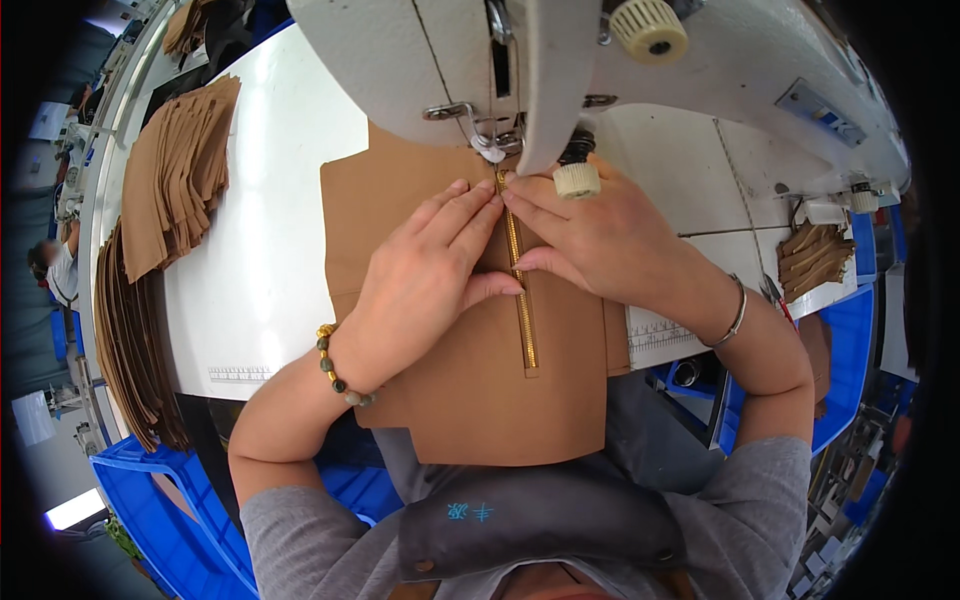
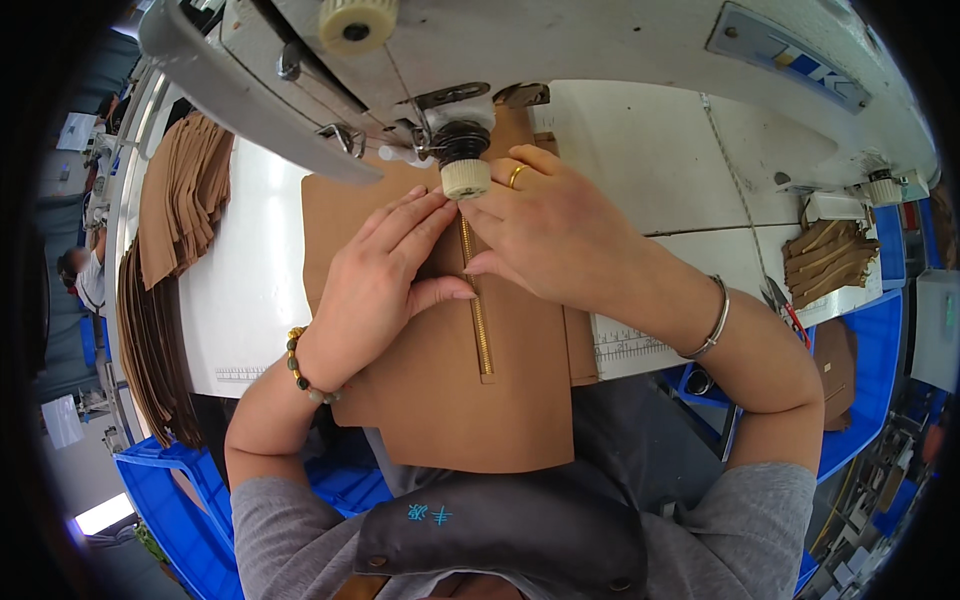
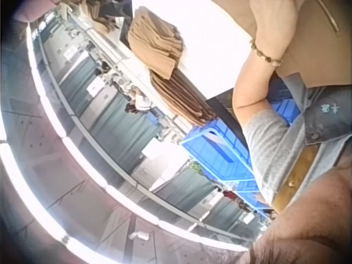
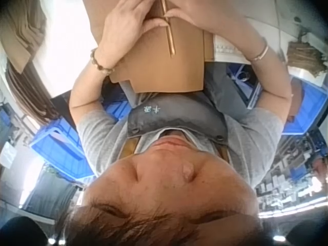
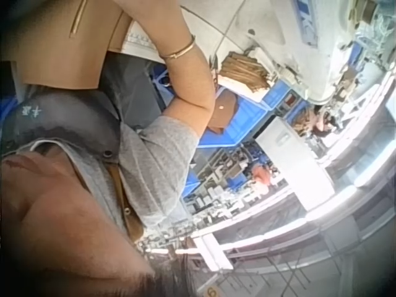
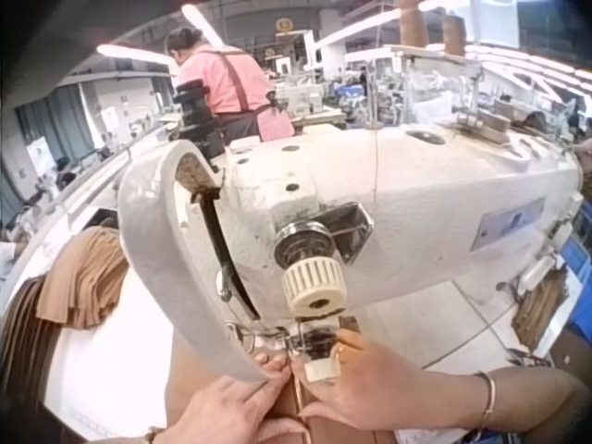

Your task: Sew a zipper and panel onto a leather bag using an industrial sewing machine.

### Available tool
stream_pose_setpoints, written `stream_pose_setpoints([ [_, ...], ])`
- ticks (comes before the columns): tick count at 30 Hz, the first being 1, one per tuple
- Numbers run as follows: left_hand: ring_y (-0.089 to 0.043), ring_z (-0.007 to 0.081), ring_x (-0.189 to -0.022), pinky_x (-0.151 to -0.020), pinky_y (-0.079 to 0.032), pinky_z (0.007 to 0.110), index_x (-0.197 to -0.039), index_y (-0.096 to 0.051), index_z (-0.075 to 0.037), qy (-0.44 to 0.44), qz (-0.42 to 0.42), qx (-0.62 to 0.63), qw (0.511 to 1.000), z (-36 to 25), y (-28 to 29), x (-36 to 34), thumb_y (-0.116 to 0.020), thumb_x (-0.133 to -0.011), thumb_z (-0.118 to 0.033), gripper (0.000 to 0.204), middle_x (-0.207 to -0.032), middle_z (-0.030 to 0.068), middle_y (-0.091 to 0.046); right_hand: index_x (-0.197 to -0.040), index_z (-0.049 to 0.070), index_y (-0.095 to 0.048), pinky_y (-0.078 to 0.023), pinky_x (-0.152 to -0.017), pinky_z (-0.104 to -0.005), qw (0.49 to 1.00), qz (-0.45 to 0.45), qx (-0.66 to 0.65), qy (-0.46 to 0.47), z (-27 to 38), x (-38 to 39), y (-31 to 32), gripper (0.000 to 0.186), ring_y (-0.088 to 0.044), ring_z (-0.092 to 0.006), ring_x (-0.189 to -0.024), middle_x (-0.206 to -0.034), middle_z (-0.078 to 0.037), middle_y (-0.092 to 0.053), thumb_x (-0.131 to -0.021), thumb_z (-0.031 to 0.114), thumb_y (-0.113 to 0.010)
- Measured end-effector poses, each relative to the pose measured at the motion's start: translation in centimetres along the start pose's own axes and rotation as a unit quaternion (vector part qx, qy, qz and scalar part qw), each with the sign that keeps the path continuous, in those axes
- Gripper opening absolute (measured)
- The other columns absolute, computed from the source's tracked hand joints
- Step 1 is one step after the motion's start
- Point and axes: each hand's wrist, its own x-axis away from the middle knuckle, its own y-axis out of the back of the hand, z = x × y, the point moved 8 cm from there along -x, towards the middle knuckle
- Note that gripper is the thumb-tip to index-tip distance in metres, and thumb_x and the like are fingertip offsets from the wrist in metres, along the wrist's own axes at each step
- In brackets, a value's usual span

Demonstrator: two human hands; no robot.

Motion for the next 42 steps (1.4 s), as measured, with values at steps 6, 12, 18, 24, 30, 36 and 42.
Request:
stream_pose_setpoints([
  [6,-0.059,0.0348,-0.131,-0.107,-0.051,0.043,-0.134,-0.065,0.001,0.006,-0.003,-0.003,1.0,0.1,0.2,-0.2,-0.08,-0.078,-0.045,0.074,-0.139,0.0142,-0.064,-0.104,0.003,-0.077,-0.043,-0.113,-0.0435,1.0,-0.004,0.025,0.007,0.1,0.0,0.0,0.044,-0.061,-0.0236,-0.115,-0.107,-0.004,-0.069,-0.081,0.04,-0.079],
  [12,-0.059,0.0349,-0.131,-0.107,-0.051,0.043,-0.131,-0.066,0.002,0.006,-0.006,0.004,1.0,0.7,0.2,-0.7,-0.08,-0.078,-0.045,0.072,-0.139,0.014,-0.064,-0.103,0.002,-0.075,-0.042,-0.114,-0.0446,0.999,-0.026,0.035,0.012,-0.3,-0.1,-0.2,0.044,-0.061,-0.0248,-0.118,-0.11,-0.006,-0.07,-0.082,0.04,-0.08],
  [18,-0.059,0.0346,-0.131,-0.107,-0.051,0.043,-0.131,-0.067,0.001,0.001,-0.015,0.003,1.0,0.9,0.3,-0.8,-0.079,-0.079,-0.045,0.07,-0.139,0.0137,-0.064,-0.103,0.002,-0.074,-0.042,-0.113,-0.0453,0.999,-0.02,0.03,-0.003,-0.7,-0.2,-0.5,0.044,-0.062,-0.0271,-0.115,-0.109,-0.01,-0.07,-0.082,0.039,-0.08],
  [24,-0.06,0.0353,-0.128,-0.106,-0.052,0.042,-0.132,-0.067,0.001,0.006,-0.011,0.008,1.0,1.0,0.3,-0.8,-0.08,-0.079,-0.044,0.071,-0.138,0.0146,-0.064,-0.104,0.002,-0.073,-0.042,-0.113,-0.0457,0.999,-0.028,0.031,0.0,-0.7,-0.3,-0.3,0.043,-0.064,-0.0285,-0.111,-0.107,-0.011,-0.07,-0.083,0.039,-0.08],
  [30,-0.06,0.0342,-0.127,-0.105,-0.052,0.041,-0.133,-0.066,0.003,0.003,-0.014,0.004,1.0,1.2,0.2,-1.0,-0.08,-0.079,-0.041,0.071,-0.133,0.0149,-0.065,-0.104,0.002,-0.073,-0.043,-0.112,-0.0452,1.0,-0.007,0.015,-0.013,-1.1,-0.3,-0.6,0.043,-0.064,-0.0293,-0.109,-0.107,-0.012,-0.069,-0.083,0.039,-0.079],
  [36,-0.06,0.0344,-0.127,-0.103,-0.053,0.041,-0.133,-0.066,0.003,0.015,-0.018,0.014,1.0,1.5,0.2,-1.2,-0.081,-0.079,-0.041,0.071,-0.13,0.0148,-0.066,-0.104,0.002,-0.072,-0.044,-0.11,-0.044,1.0,-0.022,0.011,-0.014,-1.3,-0.5,-0.4,0.043,-0.063,-0.0293,-0.108,-0.106,-0.011,-0.068,-0.082,0.038,-0.08],
  [42,-0.062,0.0348,-0.126,-0.102,-0.054,0.041,-0.129,-0.069,0.002,0.003,-0.047,0.009,0.999,1.6,0.5,-1.3,-0.082,-0.078,-0.04,0.067,-0.129,0.0134,-0.067,-0.105,0.004,-0.072,-0.045,-0.108,-0.0428,0.999,-0.035,0.026,-0.009,-1.2,-0.7,-0.1,0.041,-0.063,-0.0283,-0.106,-0.107,-0.007,-0.068,-0.08,0.036,-0.082],
])
